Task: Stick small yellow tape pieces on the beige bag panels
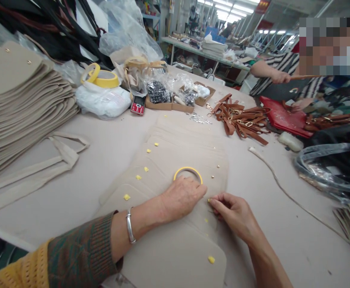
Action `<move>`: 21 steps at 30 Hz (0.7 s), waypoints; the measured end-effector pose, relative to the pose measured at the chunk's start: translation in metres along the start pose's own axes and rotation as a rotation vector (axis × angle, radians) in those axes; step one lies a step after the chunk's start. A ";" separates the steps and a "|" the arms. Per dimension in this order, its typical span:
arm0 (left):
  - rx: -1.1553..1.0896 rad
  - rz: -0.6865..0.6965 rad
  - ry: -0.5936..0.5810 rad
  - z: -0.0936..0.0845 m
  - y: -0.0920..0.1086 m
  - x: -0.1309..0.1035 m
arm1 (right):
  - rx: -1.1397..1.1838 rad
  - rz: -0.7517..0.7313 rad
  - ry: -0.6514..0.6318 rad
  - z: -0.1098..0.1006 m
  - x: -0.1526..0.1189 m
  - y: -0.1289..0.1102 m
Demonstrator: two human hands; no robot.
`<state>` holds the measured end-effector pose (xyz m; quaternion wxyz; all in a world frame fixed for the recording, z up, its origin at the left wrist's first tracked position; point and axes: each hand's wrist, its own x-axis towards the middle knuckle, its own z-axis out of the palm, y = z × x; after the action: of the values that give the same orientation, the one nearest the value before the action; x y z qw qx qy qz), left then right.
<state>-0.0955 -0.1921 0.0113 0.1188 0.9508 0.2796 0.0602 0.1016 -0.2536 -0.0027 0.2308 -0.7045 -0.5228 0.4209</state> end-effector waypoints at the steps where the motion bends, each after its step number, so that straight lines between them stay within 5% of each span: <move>1: -0.009 -0.003 0.002 0.000 0.000 0.000 | -0.067 -0.020 0.013 0.001 -0.001 -0.002; 8: -0.016 -0.008 0.037 0.004 0.000 0.000 | -0.375 -0.143 0.096 0.006 -0.001 -0.021; 17: -0.003 -0.016 0.075 0.006 -0.001 -0.001 | -0.055 0.018 0.128 0.001 -0.010 0.003; 21: -0.011 -0.022 0.057 0.005 0.000 -0.001 | -0.207 -0.106 0.168 0.006 -0.019 0.000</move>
<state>-0.0956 -0.1936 0.0063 0.1168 0.9450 0.2929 0.0875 0.0949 -0.2718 0.0003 0.2219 -0.7287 -0.5787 0.2913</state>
